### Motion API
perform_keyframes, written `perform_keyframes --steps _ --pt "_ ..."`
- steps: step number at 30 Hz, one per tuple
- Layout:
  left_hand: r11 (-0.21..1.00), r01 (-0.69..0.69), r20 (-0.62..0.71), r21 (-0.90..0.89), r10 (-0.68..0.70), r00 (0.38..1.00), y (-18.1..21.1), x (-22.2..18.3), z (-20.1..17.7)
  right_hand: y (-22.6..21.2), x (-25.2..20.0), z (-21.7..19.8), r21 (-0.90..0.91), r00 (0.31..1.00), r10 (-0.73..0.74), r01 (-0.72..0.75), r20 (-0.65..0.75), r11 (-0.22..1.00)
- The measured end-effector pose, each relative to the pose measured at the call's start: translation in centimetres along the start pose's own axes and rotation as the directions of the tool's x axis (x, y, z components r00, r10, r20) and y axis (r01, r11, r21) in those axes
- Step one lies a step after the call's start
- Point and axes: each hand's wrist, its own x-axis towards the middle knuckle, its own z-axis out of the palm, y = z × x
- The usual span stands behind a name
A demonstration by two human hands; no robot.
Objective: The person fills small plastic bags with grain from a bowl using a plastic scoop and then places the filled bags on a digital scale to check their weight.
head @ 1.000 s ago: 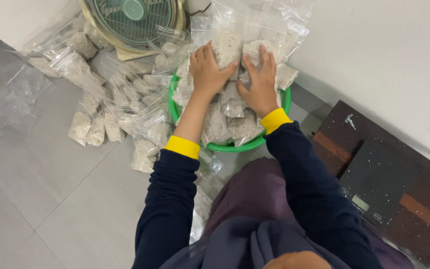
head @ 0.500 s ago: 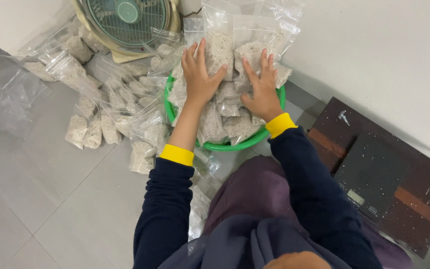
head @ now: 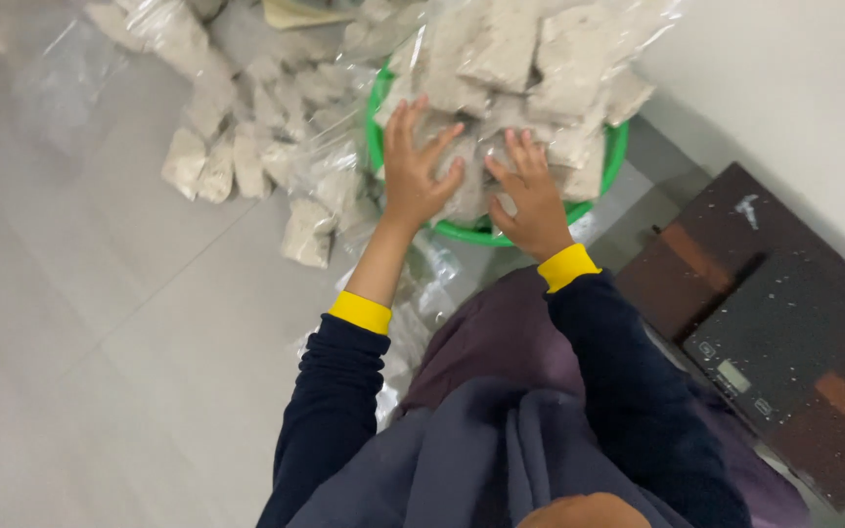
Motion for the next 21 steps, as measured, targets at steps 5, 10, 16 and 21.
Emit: perform_keyframes --steps 5,10,16,21 --pt "0.995 0.025 0.043 0.098 -0.03 0.999 -2.4 -7.8 -2.6 -2.0 -2.5 5.0 -0.114 0.995 -0.098 0.097 -0.003 0.989" --pt "0.974 0.203 0.089 0.1 -0.212 0.973 -2.2 -16.2 -6.4 -6.5 -4.7 8.2 -0.124 0.993 -0.109 0.115 0.052 0.986" --pt "0.882 0.389 0.139 0.265 -0.434 0.89 -2.9 -28.5 -8.3 -10.2 -8.5 12.4 -0.106 0.98 -0.113 0.131 0.163 0.986" --pt "0.806 0.395 0.242 0.441 -0.531 0.812 -2.2 -36.4 -10.3 -12.2 -11.6 15.3 -0.162 0.901 -0.073 0.155 0.427 0.975"
